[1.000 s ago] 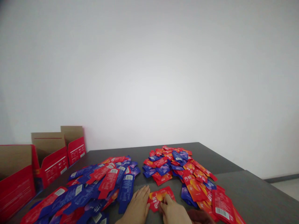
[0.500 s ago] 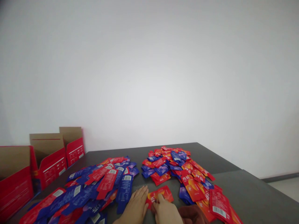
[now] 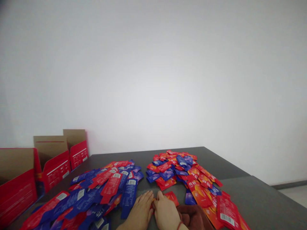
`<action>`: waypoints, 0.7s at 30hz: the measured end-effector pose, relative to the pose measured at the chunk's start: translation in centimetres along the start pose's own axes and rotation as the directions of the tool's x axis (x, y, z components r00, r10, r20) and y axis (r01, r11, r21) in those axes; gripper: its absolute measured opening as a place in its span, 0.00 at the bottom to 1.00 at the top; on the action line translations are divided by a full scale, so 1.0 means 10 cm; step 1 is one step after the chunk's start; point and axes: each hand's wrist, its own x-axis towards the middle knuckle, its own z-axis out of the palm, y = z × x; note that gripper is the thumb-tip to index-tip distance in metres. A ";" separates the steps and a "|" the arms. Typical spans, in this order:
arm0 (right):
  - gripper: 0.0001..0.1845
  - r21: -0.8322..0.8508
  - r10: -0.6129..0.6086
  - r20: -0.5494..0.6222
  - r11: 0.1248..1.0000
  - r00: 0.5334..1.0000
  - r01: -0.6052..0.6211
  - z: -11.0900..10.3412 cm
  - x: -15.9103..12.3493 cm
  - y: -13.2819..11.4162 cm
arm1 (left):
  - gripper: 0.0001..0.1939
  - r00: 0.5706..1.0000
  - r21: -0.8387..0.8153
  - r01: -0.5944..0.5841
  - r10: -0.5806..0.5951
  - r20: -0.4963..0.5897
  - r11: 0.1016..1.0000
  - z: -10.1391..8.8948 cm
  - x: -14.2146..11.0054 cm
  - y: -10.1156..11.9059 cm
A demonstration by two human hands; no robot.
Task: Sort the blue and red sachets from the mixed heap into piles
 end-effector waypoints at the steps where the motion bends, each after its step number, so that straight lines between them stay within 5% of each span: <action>1: 0.15 0.012 -0.034 0.007 0.999 0.999 0.034 0.02 -0.06 -0.01 | 0.29 1.000 0.001 0.004 -0.004 0.002 1.000 0.00 0.00 0.00; 4: 0.14 0.045 -0.079 -0.001 0.996 0.997 0.079 0.03 -0.24 0.12 | 0.29 1.000 0.001 0.016 -0.016 0.011 1.000 0.01 0.01 0.01; 10: 0.19 -0.124 0.122 -0.039 0.984 0.992 -0.126 -0.05 -0.13 0.45 | 0.29 1.000 -0.015 0.015 -0.015 -0.001 1.000 0.02 0.01 0.03; 15: 0.16 -0.110 0.042 0.007 0.993 0.999 -0.041 -0.04 0.03 0.17 | 0.29 1.000 -0.011 -0.001 0.001 0.008 1.000 0.00 0.00 0.02; 21: 0.14 -0.025 -0.117 0.002 0.993 0.993 0.117 0.09 -0.34 0.17 | 0.28 1.000 -0.014 0.000 0.000 0.007 1.000 0.02 0.00 -0.01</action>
